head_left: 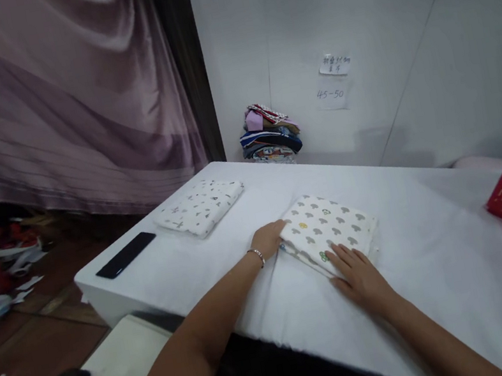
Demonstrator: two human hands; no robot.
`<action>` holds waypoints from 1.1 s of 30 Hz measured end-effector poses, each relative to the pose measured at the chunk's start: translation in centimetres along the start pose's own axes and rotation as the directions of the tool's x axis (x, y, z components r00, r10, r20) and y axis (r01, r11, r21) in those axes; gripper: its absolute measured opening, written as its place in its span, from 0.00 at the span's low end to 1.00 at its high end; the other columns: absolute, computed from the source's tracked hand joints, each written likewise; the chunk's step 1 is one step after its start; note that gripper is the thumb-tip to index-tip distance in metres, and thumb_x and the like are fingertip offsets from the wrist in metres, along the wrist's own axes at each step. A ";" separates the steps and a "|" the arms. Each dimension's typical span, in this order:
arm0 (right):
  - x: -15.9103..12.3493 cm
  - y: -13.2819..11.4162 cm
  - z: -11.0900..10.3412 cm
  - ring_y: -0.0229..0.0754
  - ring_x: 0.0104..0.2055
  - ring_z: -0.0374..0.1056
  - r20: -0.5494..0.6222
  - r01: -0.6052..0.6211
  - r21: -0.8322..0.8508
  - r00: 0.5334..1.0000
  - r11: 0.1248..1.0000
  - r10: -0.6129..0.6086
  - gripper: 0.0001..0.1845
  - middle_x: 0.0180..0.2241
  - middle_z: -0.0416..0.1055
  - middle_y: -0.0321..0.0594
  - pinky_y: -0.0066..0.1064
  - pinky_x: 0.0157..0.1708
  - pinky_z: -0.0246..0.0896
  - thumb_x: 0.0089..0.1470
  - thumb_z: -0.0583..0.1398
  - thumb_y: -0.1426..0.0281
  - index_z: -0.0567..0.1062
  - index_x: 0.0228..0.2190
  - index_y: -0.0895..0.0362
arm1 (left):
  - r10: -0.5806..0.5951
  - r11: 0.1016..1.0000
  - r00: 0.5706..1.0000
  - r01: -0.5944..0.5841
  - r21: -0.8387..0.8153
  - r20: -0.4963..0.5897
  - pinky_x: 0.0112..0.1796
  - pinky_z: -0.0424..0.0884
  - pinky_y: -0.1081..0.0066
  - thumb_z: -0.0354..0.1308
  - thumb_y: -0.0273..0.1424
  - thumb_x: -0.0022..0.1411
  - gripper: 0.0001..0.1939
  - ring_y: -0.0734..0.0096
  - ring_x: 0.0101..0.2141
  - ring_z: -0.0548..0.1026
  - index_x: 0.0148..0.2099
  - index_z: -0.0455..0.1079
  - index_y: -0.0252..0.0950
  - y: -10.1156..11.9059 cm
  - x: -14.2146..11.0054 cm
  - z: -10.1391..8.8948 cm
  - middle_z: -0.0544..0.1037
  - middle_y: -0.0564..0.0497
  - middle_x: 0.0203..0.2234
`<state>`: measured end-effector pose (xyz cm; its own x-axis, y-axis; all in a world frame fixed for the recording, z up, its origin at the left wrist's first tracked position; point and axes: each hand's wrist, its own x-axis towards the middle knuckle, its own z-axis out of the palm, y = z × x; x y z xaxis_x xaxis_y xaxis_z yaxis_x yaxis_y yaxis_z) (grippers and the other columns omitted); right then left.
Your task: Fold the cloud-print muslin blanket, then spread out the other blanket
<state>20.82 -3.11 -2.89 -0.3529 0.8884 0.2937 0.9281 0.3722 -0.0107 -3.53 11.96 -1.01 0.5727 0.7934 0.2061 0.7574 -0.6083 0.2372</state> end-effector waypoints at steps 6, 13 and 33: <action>-0.2 -0.3 0.5 0.52 0.61 0.45 -0.076 0.050 -0.032 0.996 0.998 -0.053 0.28 0.61 0.49 0.48 0.47 0.55 0.48 0.57 0.51 0.65 0.56 0.58 0.56 | -0.158 0.987 0.987 0.158 -0.021 -0.007 0.47 0.65 0.69 0.48 0.30 0.60 0.20 0.67 0.47 0.70 0.55 0.61 0.46 -0.7 -0.3 1.0 0.72 0.55 0.47; -0.2 -0.3 0.5 0.51 0.61 0.47 -0.107 0.053 -0.032 0.993 0.998 -0.056 0.27 0.60 0.51 0.48 0.47 0.55 0.48 0.57 0.51 0.66 0.58 0.57 0.56 | 0.038 0.999 0.998 -0.040 -0.028 -0.046 0.55 0.58 0.66 0.50 0.20 0.53 0.29 0.70 0.56 0.59 0.57 0.59 0.43 -0.4 0.3 0.3 0.64 0.54 0.56; -0.9 -0.4 0.8 0.50 0.59 0.51 -0.171 0.019 0.004 0.985 1.000 -0.018 0.25 0.57 0.57 0.46 0.48 0.55 0.49 0.56 0.51 0.67 0.60 0.56 0.55 | 0.202 0.978 0.978 -0.205 0.051 0.048 0.54 0.59 0.64 0.52 0.20 0.52 0.29 0.66 0.56 0.60 0.57 0.59 0.39 0.1 2.2 -0.5 0.63 0.47 0.56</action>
<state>20.71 -3.82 -3.90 -0.3437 0.8225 0.4532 0.9208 0.3900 -0.0095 -2.33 13.59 -0.07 0.7284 0.6541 0.2038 0.6393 -0.7559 0.1411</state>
